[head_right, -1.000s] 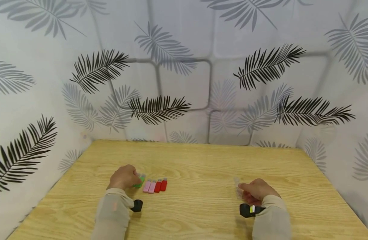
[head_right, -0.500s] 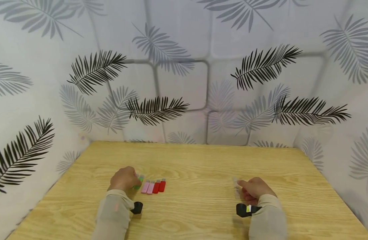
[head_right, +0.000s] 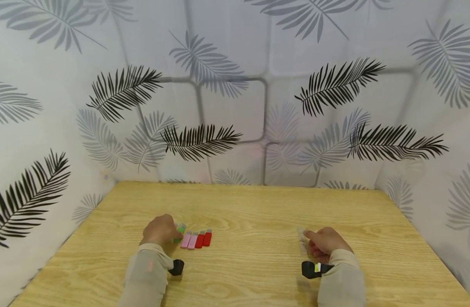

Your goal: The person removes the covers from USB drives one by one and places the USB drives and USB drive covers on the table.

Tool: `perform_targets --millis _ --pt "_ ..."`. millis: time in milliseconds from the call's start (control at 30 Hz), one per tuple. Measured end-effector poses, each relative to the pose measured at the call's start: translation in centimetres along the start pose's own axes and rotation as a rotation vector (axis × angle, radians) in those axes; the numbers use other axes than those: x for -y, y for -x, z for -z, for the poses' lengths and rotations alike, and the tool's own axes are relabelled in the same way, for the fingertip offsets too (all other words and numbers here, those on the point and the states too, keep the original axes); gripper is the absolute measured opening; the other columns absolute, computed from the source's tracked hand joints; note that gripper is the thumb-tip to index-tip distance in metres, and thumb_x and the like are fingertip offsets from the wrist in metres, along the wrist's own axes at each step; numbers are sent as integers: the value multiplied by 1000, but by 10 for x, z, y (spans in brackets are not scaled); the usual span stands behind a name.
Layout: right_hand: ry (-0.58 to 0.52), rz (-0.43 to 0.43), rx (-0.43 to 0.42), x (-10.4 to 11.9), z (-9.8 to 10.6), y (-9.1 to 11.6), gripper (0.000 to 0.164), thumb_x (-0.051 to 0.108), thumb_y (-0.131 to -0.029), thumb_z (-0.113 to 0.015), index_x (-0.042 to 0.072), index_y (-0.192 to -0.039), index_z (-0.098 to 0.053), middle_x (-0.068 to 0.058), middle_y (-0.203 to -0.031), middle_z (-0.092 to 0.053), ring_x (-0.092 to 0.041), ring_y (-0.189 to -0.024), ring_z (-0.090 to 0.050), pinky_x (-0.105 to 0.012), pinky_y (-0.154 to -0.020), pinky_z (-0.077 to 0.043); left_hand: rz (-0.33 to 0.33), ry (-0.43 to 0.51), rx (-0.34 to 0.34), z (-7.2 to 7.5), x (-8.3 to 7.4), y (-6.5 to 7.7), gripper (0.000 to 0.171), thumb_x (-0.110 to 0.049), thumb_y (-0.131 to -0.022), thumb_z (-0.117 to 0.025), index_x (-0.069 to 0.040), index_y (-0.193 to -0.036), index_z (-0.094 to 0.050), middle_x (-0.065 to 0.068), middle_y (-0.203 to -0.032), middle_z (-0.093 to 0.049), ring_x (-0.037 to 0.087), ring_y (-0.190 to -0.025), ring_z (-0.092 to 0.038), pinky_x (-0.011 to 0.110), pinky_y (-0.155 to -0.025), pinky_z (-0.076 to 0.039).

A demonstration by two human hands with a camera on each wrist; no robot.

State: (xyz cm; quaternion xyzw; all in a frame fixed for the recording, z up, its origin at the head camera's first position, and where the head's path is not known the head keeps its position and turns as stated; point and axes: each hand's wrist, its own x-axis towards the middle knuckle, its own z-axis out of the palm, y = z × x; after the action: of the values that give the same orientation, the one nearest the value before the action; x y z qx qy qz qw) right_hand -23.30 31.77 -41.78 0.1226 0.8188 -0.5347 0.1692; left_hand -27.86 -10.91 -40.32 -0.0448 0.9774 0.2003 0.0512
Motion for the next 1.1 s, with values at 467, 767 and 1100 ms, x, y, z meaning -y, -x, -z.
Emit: perform_targets --millis 467,767,1100 --pt "227 120 -58 24 -2 7 38 31 -100 -49 -3 -85 -56 0 -57 -47 -9 -47 -39 -23 -47 -37 -20 26 -39 14 -4 8 28 -23 -85 -70 -8 -64 -57 3 -58 -53 17 -50 -45 30 -45 -37" --pt "346 247 -68 60 -17 26 40 37 -100 -49 1 -84 -56 -4 -63 -53 -13 -50 -42 -30 -52 -40 -129 206 -42 29 -10 15 46 -21 -85 -65 -17 -47 -39 -5 -44 -29 9 -41 -23 23 -39 -22" --pt "491 410 -159 98 -36 49 47 51 -97 -50 7 -86 -60 -4 -73 -60 -18 -60 -56 -33 -58 -46 -252 280 -141 42 -19 20 36 -20 -85 -63 -15 -58 -41 -4 -52 -28 11 -48 -23 26 -48 -26"
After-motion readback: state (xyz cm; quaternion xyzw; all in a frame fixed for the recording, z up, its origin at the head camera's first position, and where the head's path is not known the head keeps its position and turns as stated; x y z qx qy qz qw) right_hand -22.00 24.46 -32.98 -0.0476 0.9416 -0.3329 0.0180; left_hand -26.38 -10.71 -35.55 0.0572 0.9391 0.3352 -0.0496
